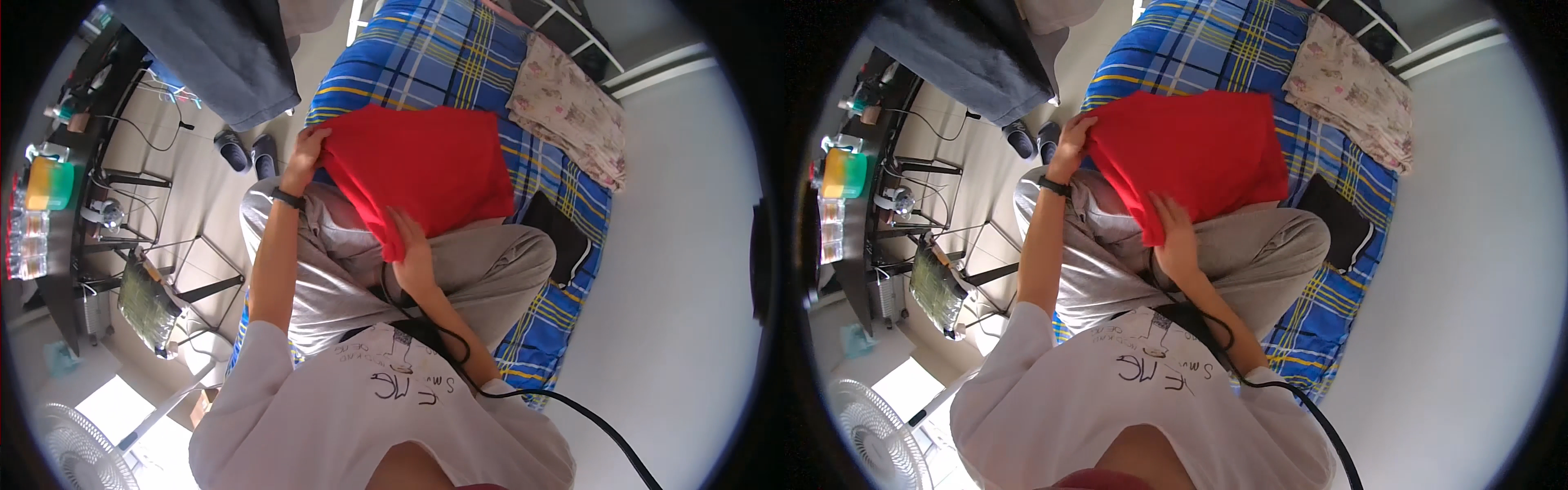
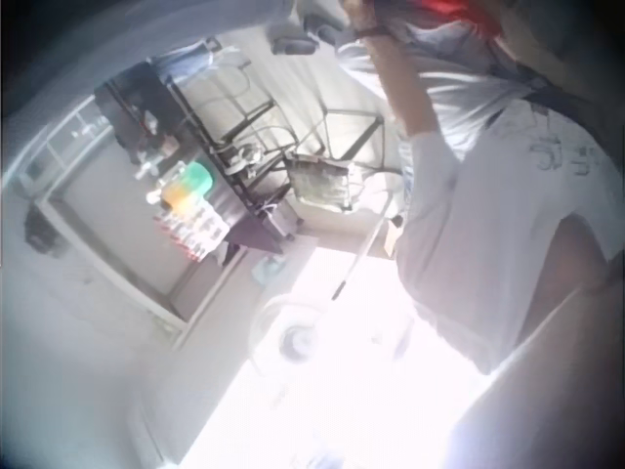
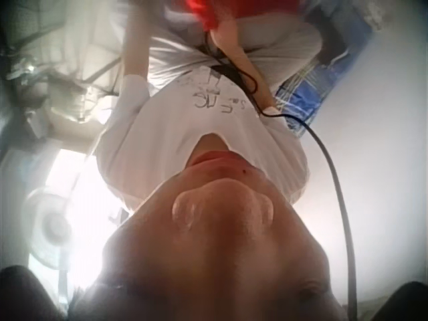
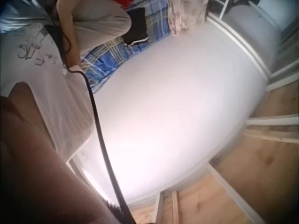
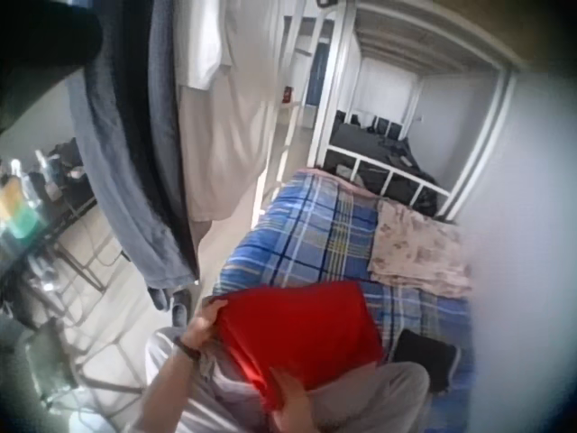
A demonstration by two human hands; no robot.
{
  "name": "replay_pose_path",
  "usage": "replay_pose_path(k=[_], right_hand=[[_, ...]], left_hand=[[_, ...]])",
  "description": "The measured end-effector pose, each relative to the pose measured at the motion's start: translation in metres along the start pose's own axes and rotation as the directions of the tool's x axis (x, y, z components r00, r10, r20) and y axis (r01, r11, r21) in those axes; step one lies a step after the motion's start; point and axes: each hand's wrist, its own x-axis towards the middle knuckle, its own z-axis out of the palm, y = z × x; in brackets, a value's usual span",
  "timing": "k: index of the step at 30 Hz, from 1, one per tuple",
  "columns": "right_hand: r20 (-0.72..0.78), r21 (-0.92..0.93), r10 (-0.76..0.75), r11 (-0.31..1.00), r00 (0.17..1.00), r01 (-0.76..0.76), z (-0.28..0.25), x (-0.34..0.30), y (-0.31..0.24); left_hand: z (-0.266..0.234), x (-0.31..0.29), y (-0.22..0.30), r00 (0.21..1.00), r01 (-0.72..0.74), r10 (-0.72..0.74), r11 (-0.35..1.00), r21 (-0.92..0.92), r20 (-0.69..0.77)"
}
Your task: Folding a pair of black shorts and a red t-shirt while sitting on a bed.
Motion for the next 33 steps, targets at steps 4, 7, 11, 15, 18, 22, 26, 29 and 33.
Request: replay_pose_path(k=[4, 7, 11, 15, 18, 22, 26, 29, 33], right_hand=[[0.125, 0.242, 0.004, 0.97, 0.992, -0.035, -0.003, 0.016, -0.039], [0.238, 0.377, 0.053, 0.915, 0.97, -0.142, -0.025, 0.027, -0.053], [0.315, 0.602, 0.257, 0.69, 0.914, -0.402, -0.056, 0.033, -0.037], [0.135, 0.563, 0.273, 0.769, 0.952, -0.301, -0.043, 0.023, -0.062], [0.392, 0.462, 0.356, 0.721, 0.848, -0.516, -0.012, 0.022, -0.073], [0.214, 0.599, 0.24, 0.734, 0.947, -0.321, 0.047, -0.012, -0.027], [0.315, 0.9, 0.605, 0.054, 0.731, -0.433, -0.002, 0.005, -0.013], [0.455, 0.891, 0.648, -0.337, 0.611, -0.306, -0.039, 0.006, 0.02], [0.462, 0.88, 0.721, -0.299, 0.517, -0.369, -0.042, -0.001, 0.071]], left_hand=[[-0.027, -0.014, 0.017, 0.989, -0.119, 0.103, 0.979, -0.166, -0.104], [-0.061, -0.036, 0.042, 0.994, -0.106, 0.099, 0.963, -0.247, -0.042], [-0.075, -0.092, 0.092, 0.993, -0.118, 0.117, 0.99, -0.075, -0.005], [-0.091, -0.088, 0.102, 0.981, -0.191, 0.19, 0.981, 0.022, 0.043], [-0.098, -0.056, 0.102, 0.987, -0.159, 0.158, 0.986, 0.059, 0.014], [-0.074, -0.025, 0.089, 0.993, -0.116, 0.116, 0.993, -0.024, 0.023], [0.005, -0.019, 0.114, 0.969, -0.194, 0.193, 0.981, -0.005, 0.154], [0.094, 0.005, 0.101, 0.921, -0.209, 0.225, 0.974, -0.087, 0.319], [0.171, 0.021, 0.06, 0.929, -0.182, 0.164, 0.983, 0.023, 0.331]])
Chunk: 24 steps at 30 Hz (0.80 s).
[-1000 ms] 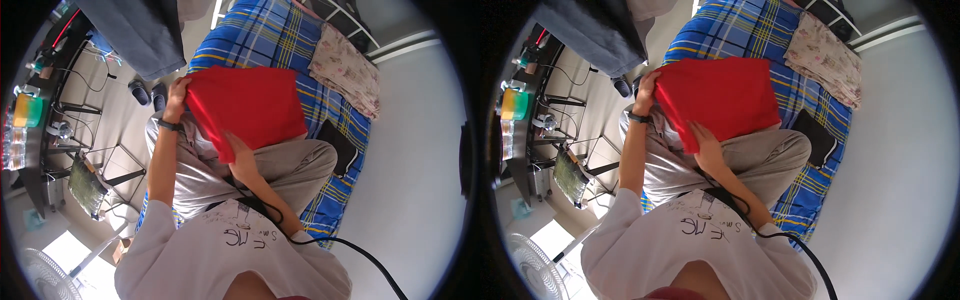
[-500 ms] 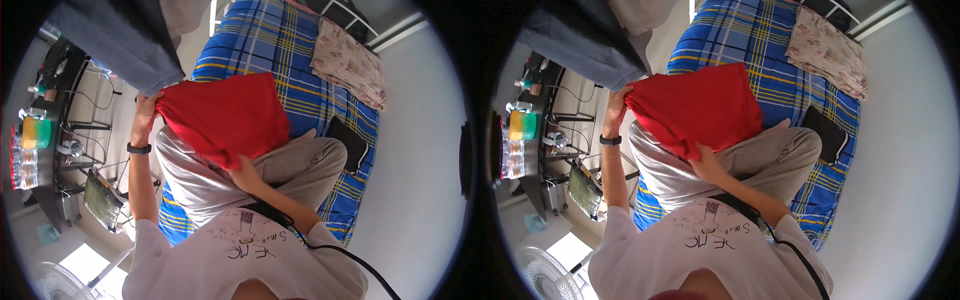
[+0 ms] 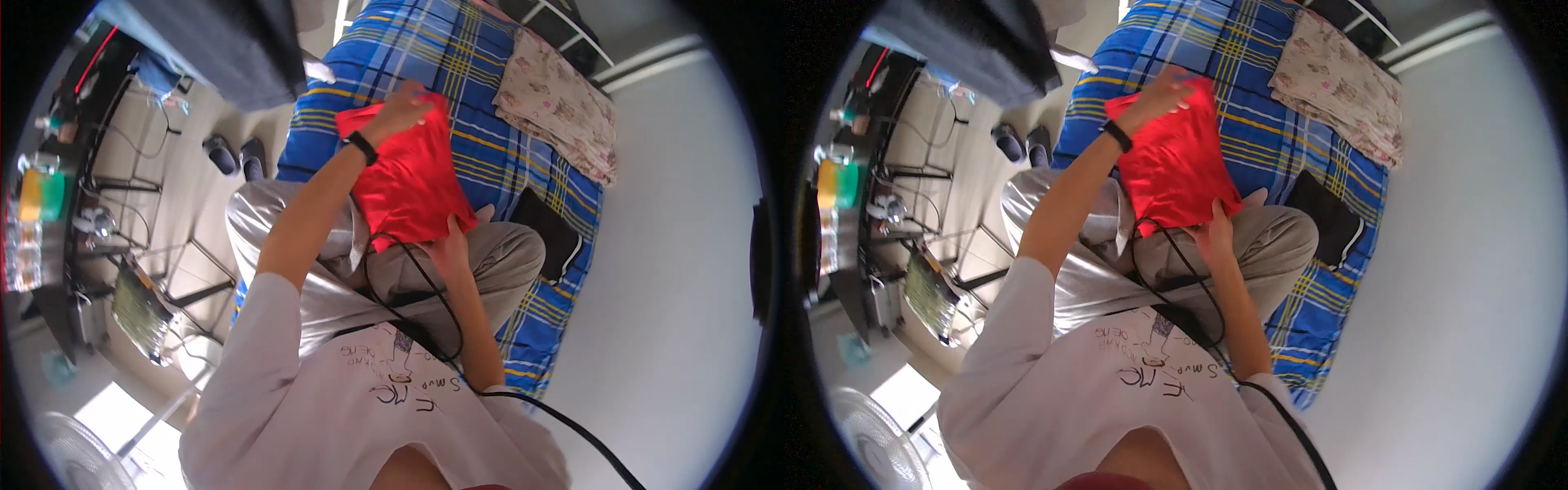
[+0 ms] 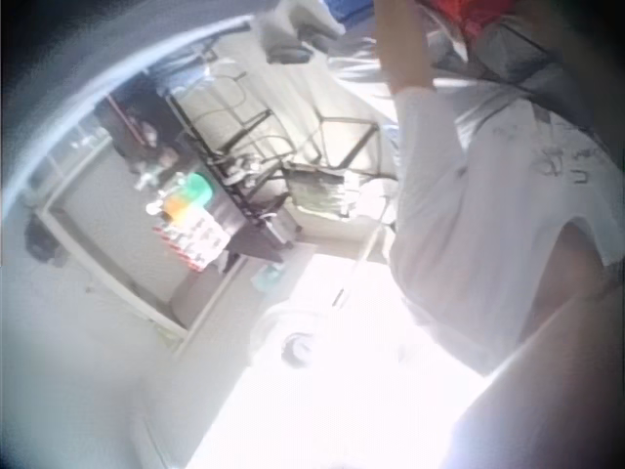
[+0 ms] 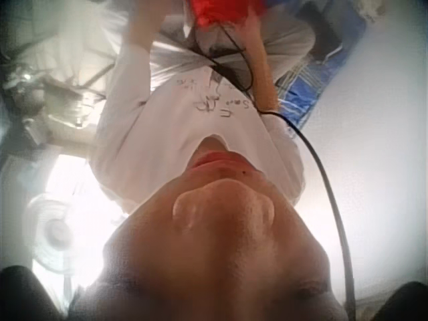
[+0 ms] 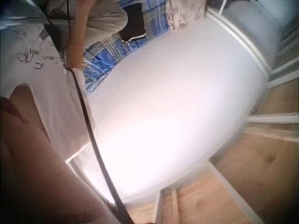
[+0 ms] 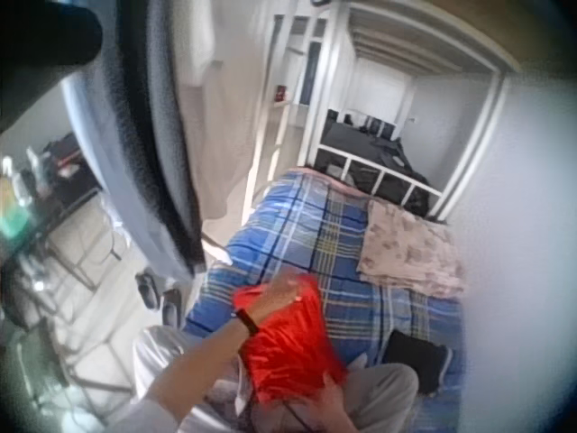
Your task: Folding a pair of black shorts and a red t-shirt while sitting on a bed.
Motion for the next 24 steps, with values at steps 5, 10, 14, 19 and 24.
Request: replay_pose_path(k=[5, 10, 14, 19, 24], right_hand=[[0.18, 0.12, 0.224, 0.961, 0.958, -0.248, -0.028, 0.012, -0.02], [0.197, -0.054, 0.119, 0.992, 0.973, -0.11, -0.006, 0.027, -0.013], [0.152, -0.153, 0.099, 0.985, 0.983, -0.075, -0.009, 0.052, -0.012], [0.126, -0.145, 0.014, 0.989, 0.992, 0.005, 0.028, 0.037, -0.001], [0.338, -0.114, -0.098, 0.983, 0.936, 0.144, 0.055, 0.016, -0.012]], left_hand=[[-0.004, -0.058, -0.053, 0.96, -0.212, 0.274, 0.593, 0.777, 0.052], [-0.029, -0.184, -0.076, 0.942, -0.105, 0.304, 0.669, 0.735, -0.143], [-0.006, -0.216, -0.065, 0.936, -0.172, 0.351, 0.494, 0.852, -0.015], [-0.004, -0.216, -0.066, 0.966, -0.14, 0.256, 0.457, 0.879, 0.021], [0.004, -0.224, -0.059, 0.939, -0.27, 0.336, 0.607, 0.747, 0.066]])
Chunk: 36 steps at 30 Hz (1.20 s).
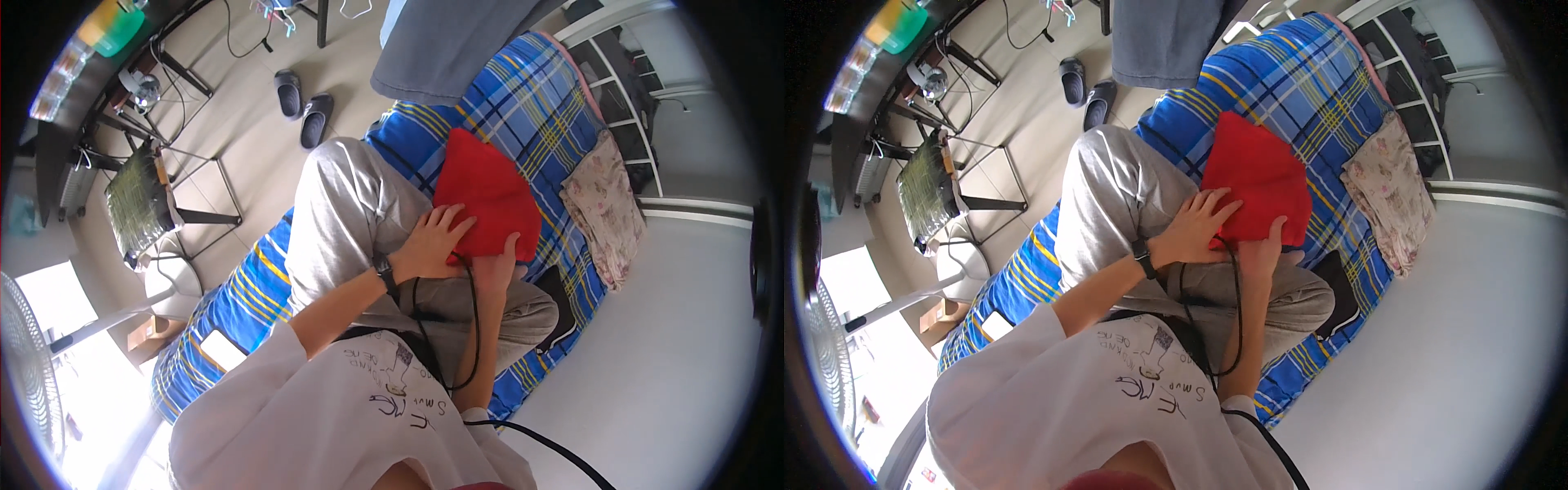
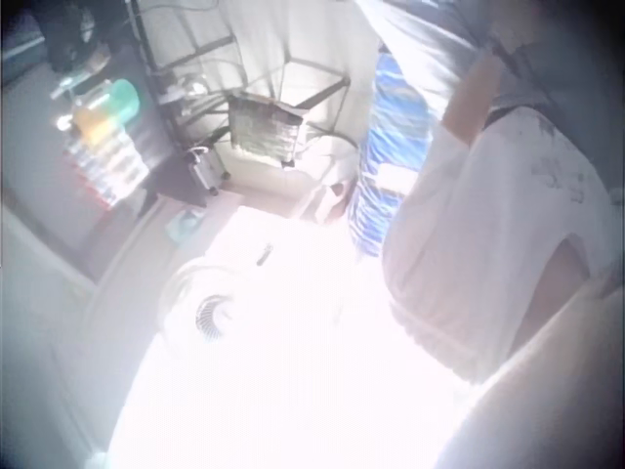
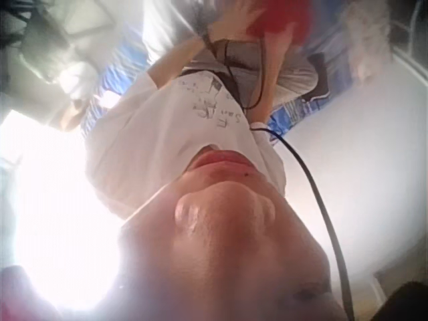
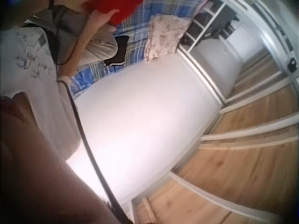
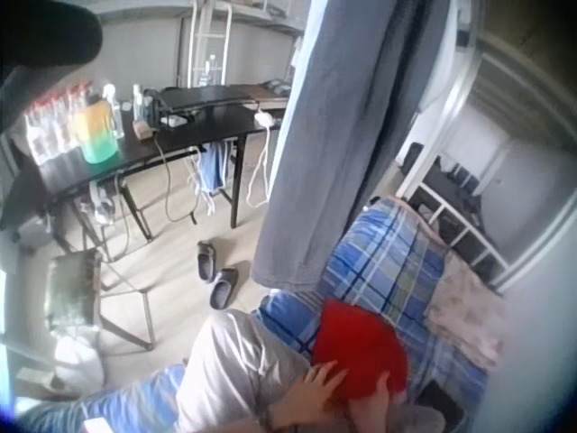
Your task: Folding a pair of black shorts and a red t-shirt while sitting on a bed.
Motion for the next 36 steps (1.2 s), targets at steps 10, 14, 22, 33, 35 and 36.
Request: replay_pose_path(k=[10, 14, 22, 33, 35, 36], right_hand=[[0.531, -0.803, -0.267, 0.144, 0.804, 0.579, 0.108, 0.006, 0.068], [0.673, -0.715, 0.034, -0.224, 0.739, 0.662, 0.118, -0.002, 0.129], [0.573, -0.791, -0.068, -0.307, 0.817, 0.53, 0.139, -0.021, 0.118], [0.508, -0.541, -0.286, 0.628, 0.813, 0.559, 0.132, -0.033, 0.101], [0.321, -0.58, -0.131, 0.756, 0.938, 0.304, 0.115, -0.031, 0.083], [0.132, -0.564, 0.058, 0.825, 0.99, 0.027, 0.102, -0.029, 0.073]], left_hand=[[-0.142, 0.063, -0.129, 0.83, 0.348, -0.449, -0.048, -0.936, 0.331], [-0.164, 0.075, -0.162, 0.772, 0.518, -0.429, -0.006, -0.856, 0.47], [-0.163, 0.105, -0.158, 0.745, 0.667, -0.554, 0.605, -0.436, 0.371], [-0.208, 0.07, -0.169, 0.775, 0.476, -0.631, 0.621, -0.623, -0.038], [-0.206, 0.077, -0.148, 0.794, 0.439, -0.608, 0.59, -0.677, -0.014], [-0.202, 0.083, -0.136, 0.811, 0.399, -0.585, 0.547, -0.736, 0.005]])
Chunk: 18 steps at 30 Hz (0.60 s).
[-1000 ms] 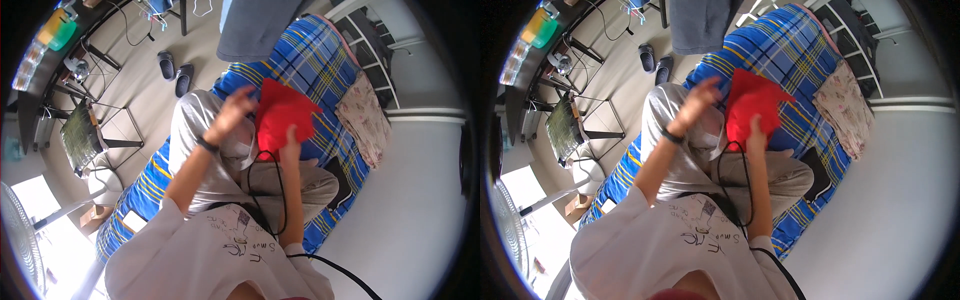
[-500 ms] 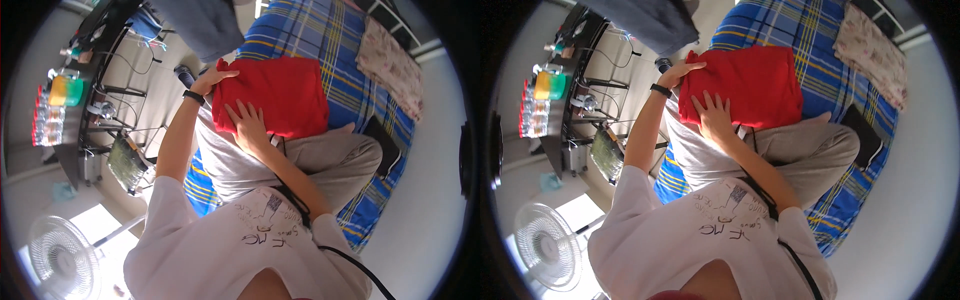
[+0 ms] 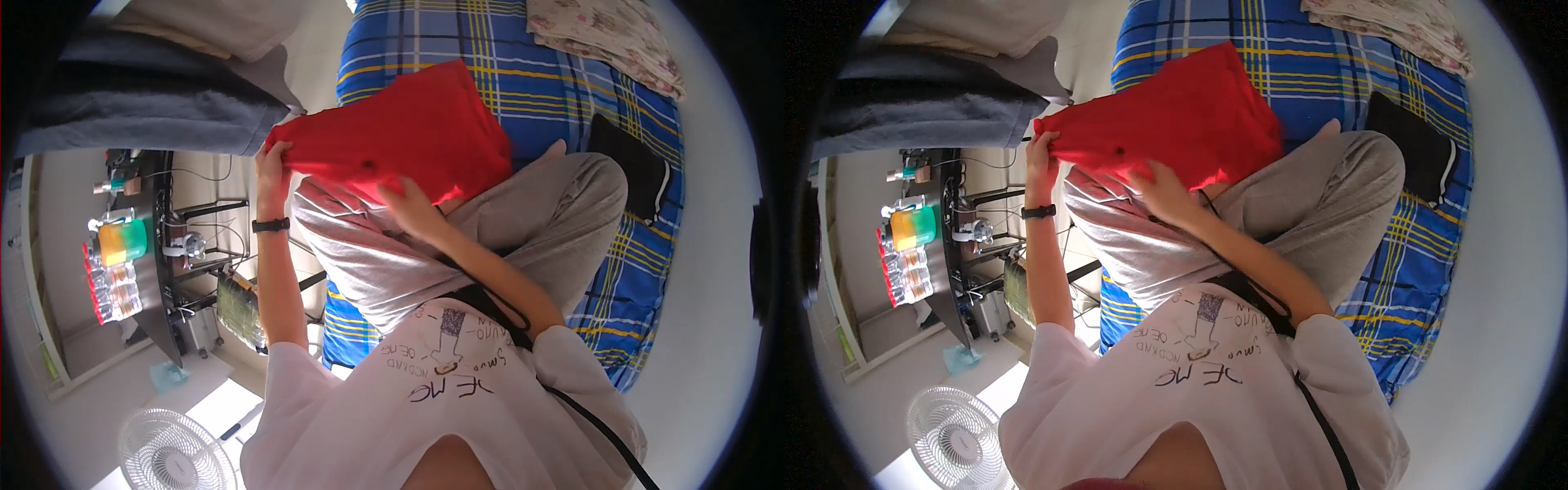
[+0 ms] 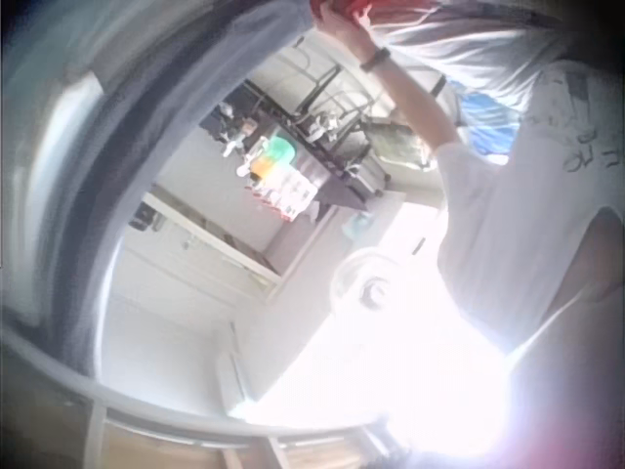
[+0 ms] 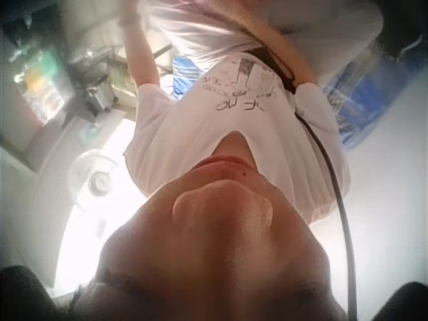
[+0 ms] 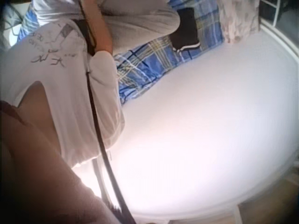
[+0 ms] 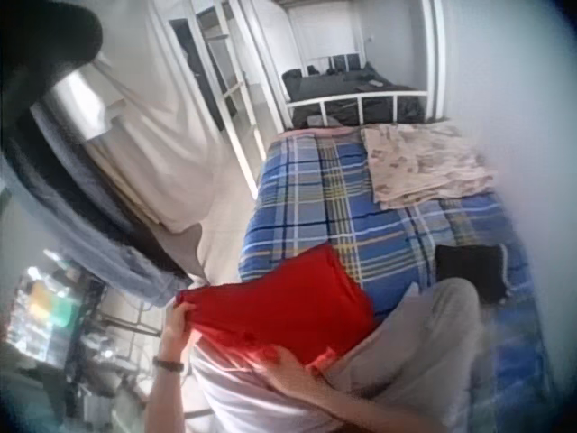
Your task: Folding a pair of black shorts and a red t-shirt while sitting on a bed.
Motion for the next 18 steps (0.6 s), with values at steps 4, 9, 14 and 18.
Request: replay_pose_path(k=[4, 9, 14, 18], right_hand=[[-0.238, 0.27, 0.157, 0.959, 0.958, -0.09, -0.073, 0.033, 0.058], [-0.24, 0.667, 0.343, 0.738, 0.908, -0.103, -0.111, 0.009, 0.025], [-0.368, 0.594, 0.205, 0.802, 0.907, 0.06, -0.152, 0.018, 0.078], [-0.368, 0.637, 0.125, 0.755, 0.921, 0.152, -0.173, 0.024, 0.108]], left_hand=[[0.075, 0.028, 0.0, 0.989, 0.004, 0.012, 0.994, -0.106, 0.151], [0.19, 0.053, -0.015, 0.999, -0.021, 0.026, 0.981, 0.194, -0.023], [0.263, 0.052, -0.058, 0.916, 0.078, -0.157, 0.973, 0.219, 0.369], [0.252, -0.003, -0.096, 0.829, -0.507, 0.304, 0.764, 0.4, 0.47]])
